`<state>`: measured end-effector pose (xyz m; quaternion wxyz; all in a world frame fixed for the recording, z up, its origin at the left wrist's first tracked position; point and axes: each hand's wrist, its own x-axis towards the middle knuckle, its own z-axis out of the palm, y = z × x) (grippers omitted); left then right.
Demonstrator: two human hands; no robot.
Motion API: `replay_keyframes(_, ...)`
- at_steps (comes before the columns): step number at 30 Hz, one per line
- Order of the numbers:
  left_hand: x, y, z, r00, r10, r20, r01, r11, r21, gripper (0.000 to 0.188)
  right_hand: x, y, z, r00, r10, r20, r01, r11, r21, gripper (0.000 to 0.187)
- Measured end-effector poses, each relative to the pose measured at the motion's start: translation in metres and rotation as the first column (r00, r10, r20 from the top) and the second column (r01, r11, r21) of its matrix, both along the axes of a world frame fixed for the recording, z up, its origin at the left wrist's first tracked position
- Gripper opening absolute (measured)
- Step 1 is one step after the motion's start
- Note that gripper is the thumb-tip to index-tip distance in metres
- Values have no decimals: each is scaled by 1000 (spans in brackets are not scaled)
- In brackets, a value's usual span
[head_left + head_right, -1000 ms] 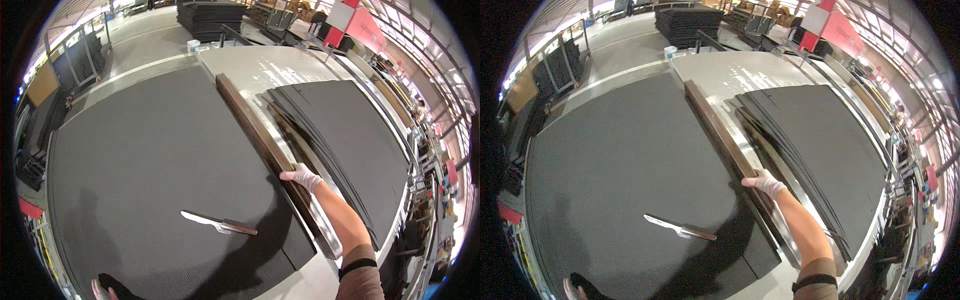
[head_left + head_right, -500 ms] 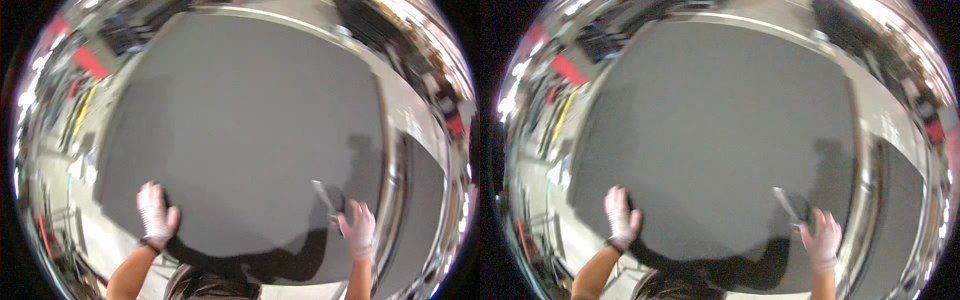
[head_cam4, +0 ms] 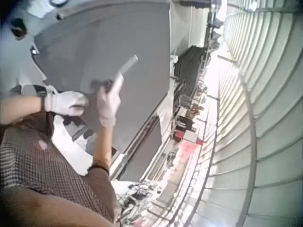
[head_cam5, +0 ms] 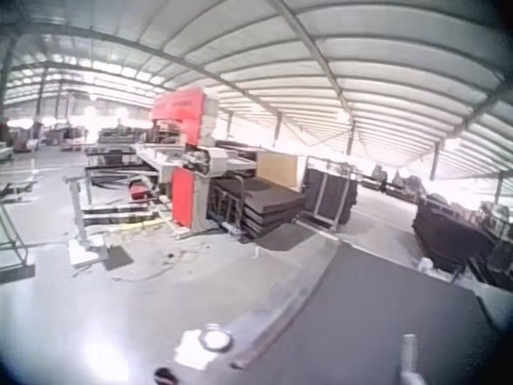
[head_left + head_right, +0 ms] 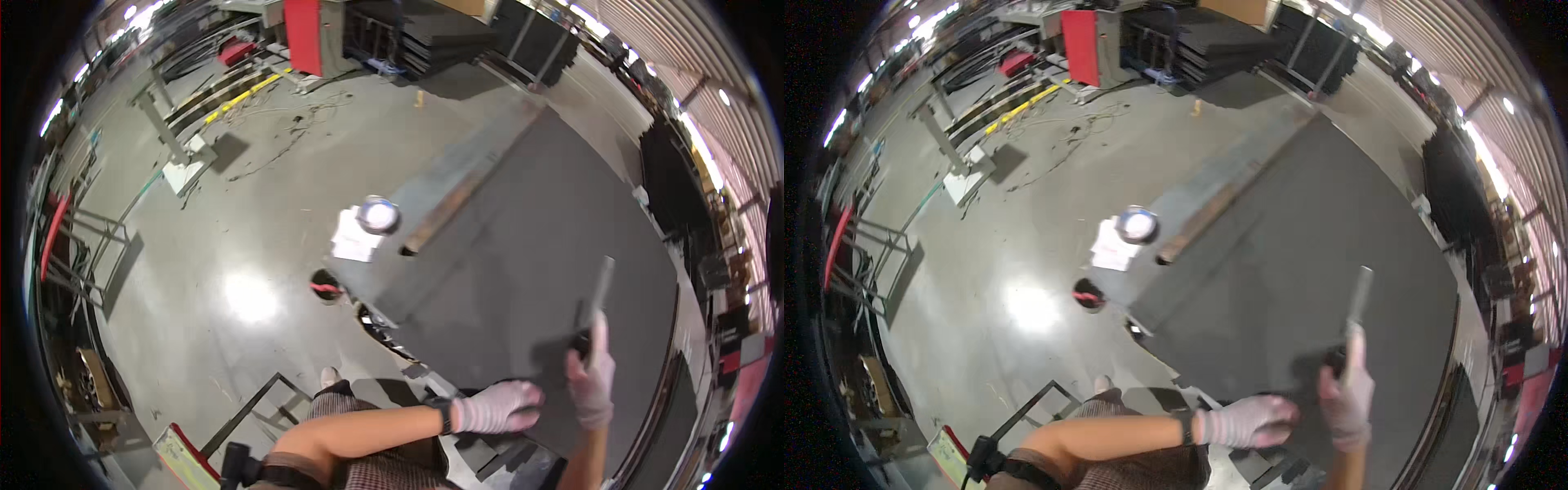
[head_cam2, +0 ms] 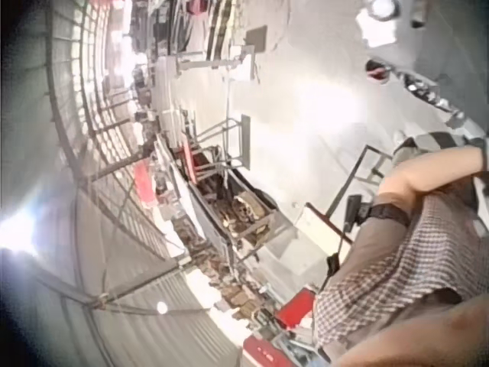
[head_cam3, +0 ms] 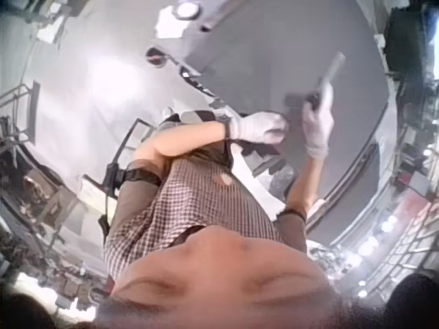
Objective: Cutting, measuring, labeling, and applying adhesive to insulation foam boards on a factory production line.
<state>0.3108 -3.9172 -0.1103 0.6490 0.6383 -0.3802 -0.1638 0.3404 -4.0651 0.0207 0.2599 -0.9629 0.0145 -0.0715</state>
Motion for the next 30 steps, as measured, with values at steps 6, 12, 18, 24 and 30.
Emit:
replay_keyframes(6, 28, 250, -1, 946, 322, -18, -316, 937, 148, 24, 107, 205, -28, 969, 102, -225, -65, 984, 166, 77)
replay_keyframes(12, 126, 415, 38, 789, 611, 63, -607, 761, 231, 24, 232, 299, -67, 952, -90, -292, -37, 914, -404, 81)
replay_keyframes(18, 250, 671, -65, 574, 777, -258, -535, 594, 600, 29, 348, 291, -153, 817, -408, -407, 180, 852, -492, 52)
replay_keyframes(24, 180, 944, -160, -248, 893, -375, -310, 293, 904, 53, 420, 276, -164, 681, -619, -391, 217, 681, -700, 33)
replay_keyframes(30, 332, 935, -137, -381, 830, -406, -185, 362, 914, 47, 567, 346, -156, 896, -180, -406, 58, 954, -294, 49)
